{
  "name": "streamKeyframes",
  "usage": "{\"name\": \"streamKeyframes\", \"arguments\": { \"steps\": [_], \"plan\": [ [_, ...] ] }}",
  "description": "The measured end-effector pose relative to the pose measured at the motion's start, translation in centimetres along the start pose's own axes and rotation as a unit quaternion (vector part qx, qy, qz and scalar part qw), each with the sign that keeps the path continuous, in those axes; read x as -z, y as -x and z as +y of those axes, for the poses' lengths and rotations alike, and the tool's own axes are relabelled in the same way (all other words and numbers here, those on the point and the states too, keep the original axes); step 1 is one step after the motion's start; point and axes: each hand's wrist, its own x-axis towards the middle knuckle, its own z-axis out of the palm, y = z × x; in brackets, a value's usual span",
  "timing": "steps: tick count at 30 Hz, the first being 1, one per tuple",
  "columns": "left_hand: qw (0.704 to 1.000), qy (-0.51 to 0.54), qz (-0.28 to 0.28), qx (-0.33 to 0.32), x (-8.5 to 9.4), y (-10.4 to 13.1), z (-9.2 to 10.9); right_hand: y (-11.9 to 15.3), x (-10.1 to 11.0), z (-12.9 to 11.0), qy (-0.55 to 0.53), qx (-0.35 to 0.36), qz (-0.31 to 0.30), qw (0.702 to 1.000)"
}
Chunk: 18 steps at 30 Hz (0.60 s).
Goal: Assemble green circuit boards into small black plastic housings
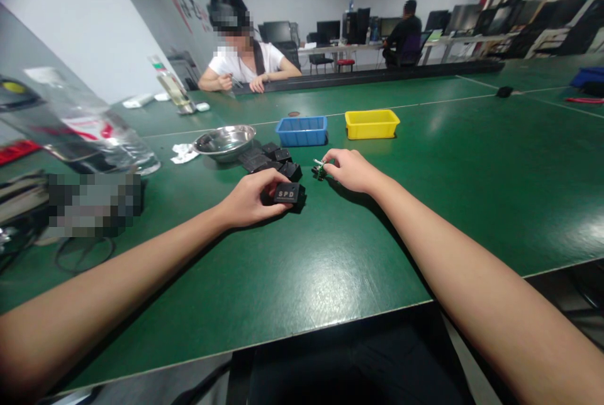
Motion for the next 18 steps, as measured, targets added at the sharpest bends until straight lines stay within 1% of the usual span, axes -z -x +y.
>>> {"name": "streamKeyframes", "arguments": {
  "steps": [8,13,18],
  "plan": [
    [1.0,0.002,0.0,0.006,0.05,0.0,0.08,0.01,-0.15,0.08,-0.005,0.01,0.011,1.0],
    [1.0,0.0,0.003,-0.003,-0.01,0.0,0.02,0.04,-0.23,0.09,-0.012,-0.012,0.026,1.0],
    [1.0,-0.002,-0.002,0.003,0.01,0.02,0.03,0.0,-0.18,-0.01,-0.004,-0.024,0.039,0.999]
  ]
}}
